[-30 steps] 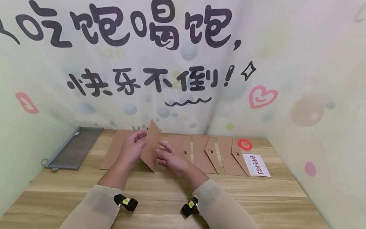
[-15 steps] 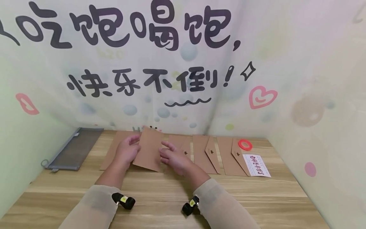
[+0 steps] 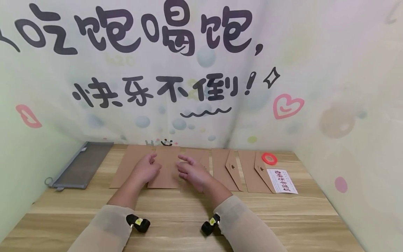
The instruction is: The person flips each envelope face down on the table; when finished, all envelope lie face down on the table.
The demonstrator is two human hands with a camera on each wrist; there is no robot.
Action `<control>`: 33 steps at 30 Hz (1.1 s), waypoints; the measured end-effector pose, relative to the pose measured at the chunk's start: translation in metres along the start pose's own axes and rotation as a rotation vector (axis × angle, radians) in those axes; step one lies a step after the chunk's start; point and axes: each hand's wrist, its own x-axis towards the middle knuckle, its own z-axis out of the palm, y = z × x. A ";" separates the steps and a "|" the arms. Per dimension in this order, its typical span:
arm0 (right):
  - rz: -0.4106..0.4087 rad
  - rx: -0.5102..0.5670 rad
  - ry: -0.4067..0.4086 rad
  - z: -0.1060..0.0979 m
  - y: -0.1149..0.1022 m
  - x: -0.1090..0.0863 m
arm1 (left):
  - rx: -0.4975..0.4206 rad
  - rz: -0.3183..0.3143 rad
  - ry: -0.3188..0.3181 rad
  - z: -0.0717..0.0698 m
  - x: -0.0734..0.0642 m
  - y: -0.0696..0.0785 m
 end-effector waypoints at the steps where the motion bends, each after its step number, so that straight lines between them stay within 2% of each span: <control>1: -0.001 -0.001 0.000 0.000 0.000 0.000 | 0.009 0.002 0.005 0.001 0.000 0.000; 4: 0.001 -0.001 -0.002 -0.001 -0.002 0.000 | 0.018 0.010 0.029 0.003 0.001 0.000; 9: -0.057 -0.039 0.025 -0.012 -0.018 -0.004 | -0.039 0.050 0.059 0.011 0.001 0.003; 12: -0.088 -0.057 0.049 -0.023 -0.028 -0.010 | -0.100 0.072 0.043 0.018 0.001 0.008; 15: -0.085 -0.064 0.069 -0.035 -0.034 -0.018 | -0.152 0.081 0.025 0.026 -0.001 0.015; 20: -0.072 -0.098 0.102 -0.056 -0.035 -0.026 | -0.191 0.080 0.016 0.041 -0.003 0.025; 24: -0.067 -0.072 0.116 -0.071 -0.035 -0.031 | -0.223 0.082 0.007 0.053 -0.003 0.032; 33: -0.055 -0.097 0.165 -0.104 -0.030 -0.041 | -0.309 0.073 0.010 0.081 0.005 0.039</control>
